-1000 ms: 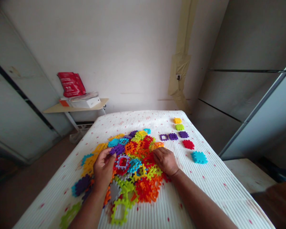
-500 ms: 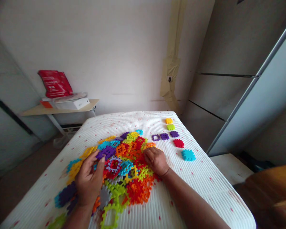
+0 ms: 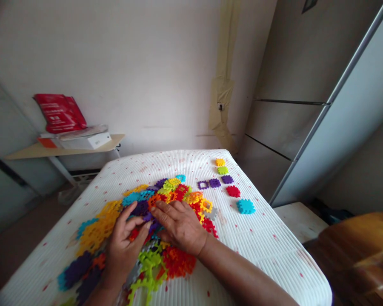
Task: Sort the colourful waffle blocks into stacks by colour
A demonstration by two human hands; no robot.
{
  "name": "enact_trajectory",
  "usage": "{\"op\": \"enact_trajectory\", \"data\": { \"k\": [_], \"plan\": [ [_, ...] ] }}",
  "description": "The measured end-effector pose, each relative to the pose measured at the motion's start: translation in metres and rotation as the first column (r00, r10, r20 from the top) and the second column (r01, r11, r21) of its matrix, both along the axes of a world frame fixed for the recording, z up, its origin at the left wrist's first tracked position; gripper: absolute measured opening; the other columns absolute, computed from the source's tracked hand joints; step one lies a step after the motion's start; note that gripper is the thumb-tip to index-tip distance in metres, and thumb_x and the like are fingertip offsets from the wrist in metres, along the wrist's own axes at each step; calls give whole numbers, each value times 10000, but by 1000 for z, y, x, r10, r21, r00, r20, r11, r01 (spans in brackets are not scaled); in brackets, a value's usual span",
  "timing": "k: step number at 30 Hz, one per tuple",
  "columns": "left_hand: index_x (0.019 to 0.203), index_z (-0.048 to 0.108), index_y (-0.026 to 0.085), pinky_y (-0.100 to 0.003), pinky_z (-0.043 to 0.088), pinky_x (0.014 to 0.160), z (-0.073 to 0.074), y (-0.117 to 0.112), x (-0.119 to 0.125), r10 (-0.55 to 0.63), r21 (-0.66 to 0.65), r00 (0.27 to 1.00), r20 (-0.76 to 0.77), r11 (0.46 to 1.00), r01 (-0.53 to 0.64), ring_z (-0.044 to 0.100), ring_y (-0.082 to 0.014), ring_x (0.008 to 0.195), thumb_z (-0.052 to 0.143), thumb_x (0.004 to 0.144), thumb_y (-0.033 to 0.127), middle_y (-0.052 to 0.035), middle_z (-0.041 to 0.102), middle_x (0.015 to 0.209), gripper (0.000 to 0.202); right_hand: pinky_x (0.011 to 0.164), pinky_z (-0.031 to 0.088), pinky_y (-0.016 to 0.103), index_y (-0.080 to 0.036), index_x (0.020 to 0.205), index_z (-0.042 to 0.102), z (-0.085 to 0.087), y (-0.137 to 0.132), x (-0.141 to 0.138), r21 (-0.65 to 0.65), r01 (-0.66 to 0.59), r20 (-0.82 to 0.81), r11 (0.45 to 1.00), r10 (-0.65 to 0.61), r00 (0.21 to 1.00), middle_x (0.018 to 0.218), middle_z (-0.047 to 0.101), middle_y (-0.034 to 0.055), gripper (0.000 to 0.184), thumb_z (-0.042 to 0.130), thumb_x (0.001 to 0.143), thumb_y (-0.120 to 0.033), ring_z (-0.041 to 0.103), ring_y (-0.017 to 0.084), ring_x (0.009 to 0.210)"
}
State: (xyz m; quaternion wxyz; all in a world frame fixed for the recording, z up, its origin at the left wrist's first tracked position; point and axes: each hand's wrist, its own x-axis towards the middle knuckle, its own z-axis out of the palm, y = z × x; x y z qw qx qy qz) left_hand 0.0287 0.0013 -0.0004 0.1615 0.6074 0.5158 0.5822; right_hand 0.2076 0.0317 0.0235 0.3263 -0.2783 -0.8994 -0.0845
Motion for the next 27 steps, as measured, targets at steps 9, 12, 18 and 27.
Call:
{"op": "enact_trajectory", "data": {
  "k": [9, 12, 18, 27],
  "plan": [
    [1291, 410, 183, -276, 543, 690, 2, -2, 4, -80, -79, 986, 148, 992, 93, 657, -149, 724, 580, 792, 315, -54, 686, 851, 543, 780, 443, 365, -192, 1284, 467, 9, 10, -1, -12, 52, 76, 999, -51, 996, 1221, 575, 98, 441, 510, 866, -326, 519, 221, 960],
    [1249, 458, 172, -280, 545, 681, 3, 0, -1, -42, -61, 987, 156, 997, 52, 658, -153, 720, 555, 812, 335, -73, 675, 894, 476, 827, 445, 355, -167, 1245, 503, 22, 41, 35, -65, 180, 107, 981, -173, 979, 1218, 581, 96, 439, 562, 821, -267, 531, 222, 982],
    [1175, 533, 167, -278, 545, 674, -3, 4, -10, 6, -39, 994, 110, 999, -2, 656, -156, 699, 568, 799, 356, -66, 686, 878, 422, 805, 456, 293, -225, 1163, 585, 17, 116, 121, -227, 631, 452, 742, -493, 743, 1125, 639, 58, 472, 660, 700, -169, 565, 227, 1025],
    [1116, 580, 171, -274, 547, 677, -6, 5, -12, 20, -42, 999, 41, 999, -19, 662, -160, 713, 563, 801, 363, -62, 694, 863, 369, 726, 458, 291, -287, 1137, 599, -5, 147, 139, -247, 696, 611, 674, -449, 652, 1080, 652, 45, 490, 719, 663, -268, 564, 251, 1031]
  ]
}}
